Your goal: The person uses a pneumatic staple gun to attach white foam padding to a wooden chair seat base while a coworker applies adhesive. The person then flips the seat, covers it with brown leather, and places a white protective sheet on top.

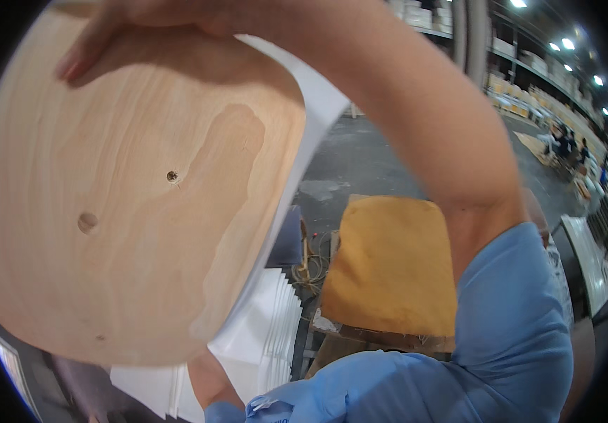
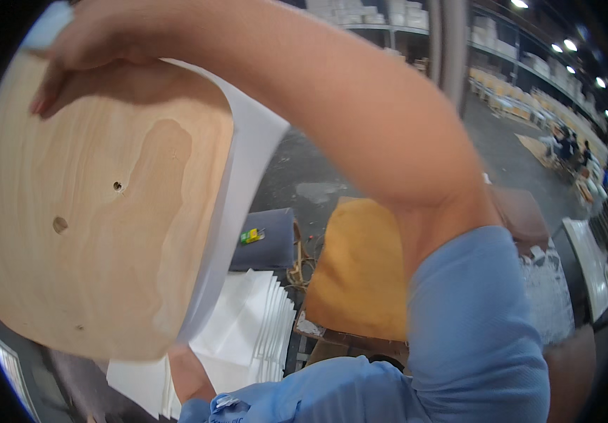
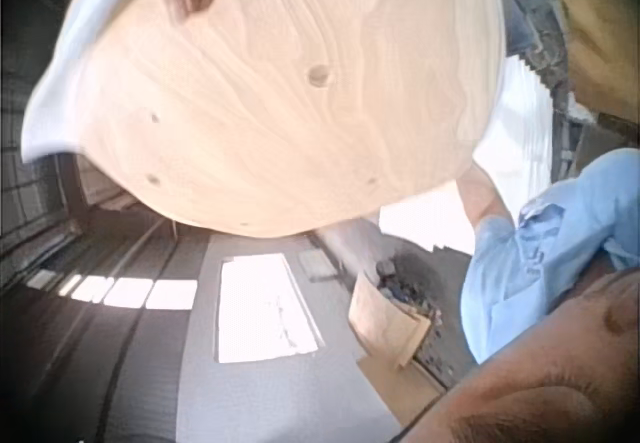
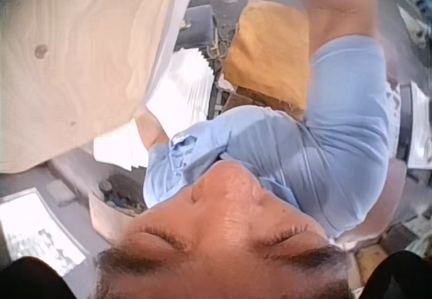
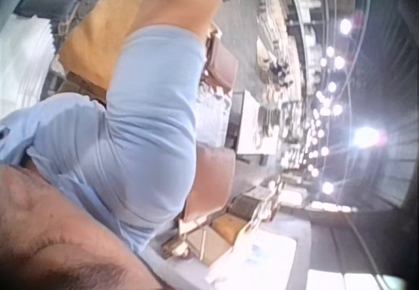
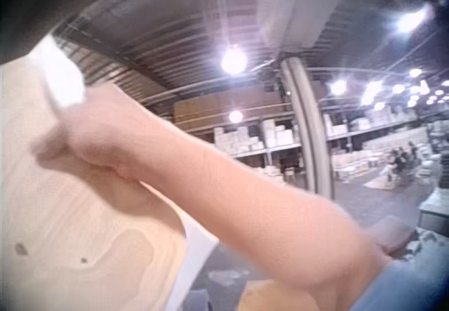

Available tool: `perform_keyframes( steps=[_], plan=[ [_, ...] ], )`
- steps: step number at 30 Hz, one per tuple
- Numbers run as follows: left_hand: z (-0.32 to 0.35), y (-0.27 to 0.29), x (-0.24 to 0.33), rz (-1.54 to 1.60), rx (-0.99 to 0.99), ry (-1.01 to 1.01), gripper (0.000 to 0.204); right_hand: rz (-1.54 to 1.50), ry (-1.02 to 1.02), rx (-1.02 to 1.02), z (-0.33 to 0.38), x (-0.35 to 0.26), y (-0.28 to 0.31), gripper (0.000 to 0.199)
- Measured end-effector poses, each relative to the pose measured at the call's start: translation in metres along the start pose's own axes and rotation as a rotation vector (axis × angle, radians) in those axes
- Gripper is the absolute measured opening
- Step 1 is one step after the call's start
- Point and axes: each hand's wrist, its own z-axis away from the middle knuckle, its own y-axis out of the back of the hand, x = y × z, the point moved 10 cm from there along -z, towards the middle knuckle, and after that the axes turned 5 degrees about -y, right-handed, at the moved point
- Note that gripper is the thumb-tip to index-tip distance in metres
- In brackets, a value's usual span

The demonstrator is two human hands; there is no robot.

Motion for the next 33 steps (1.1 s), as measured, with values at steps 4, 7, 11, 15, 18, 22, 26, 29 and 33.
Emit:
perform_keyframes(
  steps=[4, 7, 11, 15, 18, 22, 26, 29, 33],
  plan=[
    [-0.016, -0.012, -0.031, 0.152, 0.159, 0.165, 0.076, -0.308, -0.272, 0.268, 0.018, 0.115, 0.056, 0.046],
    [-0.010, -0.035, -0.061, 0.192, 0.182, 0.231, 0.076, -0.328, -0.483, 0.427, 0.102, 0.232, 0.076, 0.051],
    [0.024, -0.049, -0.114, 0.219, 0.258, 0.342, 0.075, -0.350, -0.853, 0.597, 0.297, 0.371, 0.031, 0.050],
    [0.064, -0.060, -0.164, 0.235, 0.286, 0.462, 0.075, -0.560, -1.074, 0.854, 0.459, 0.412, -0.011, 0.042],
    [0.076, -0.114, -0.210, 0.280, 0.168, 0.586, 0.074, -0.648, -1.101, 1.029, 0.545, 0.412, 0.005, 0.036],
    [0.066, -0.246, -0.263, 0.419, -0.081, 0.734, 0.074, -0.564, -1.198, 1.190, 0.639, 0.400, 0.075, 0.040],
    [0.038, -0.371, -0.278, 0.545, -0.256, 0.749, 0.073, -0.399, -1.192, 1.323, 0.691, 0.382, 0.163, 0.045],
    [0.023, -0.448, -0.282, 0.649, -0.367, 0.714, 0.073, -0.451, -1.145, 1.292, 0.713, 0.365, 0.235, 0.048],
    [0.030, -0.421, -0.286, 0.669, -0.348, 0.698, 0.073, -0.401, -1.475, 1.168, 0.731, 0.387, 0.229, 0.052]
  ],
)
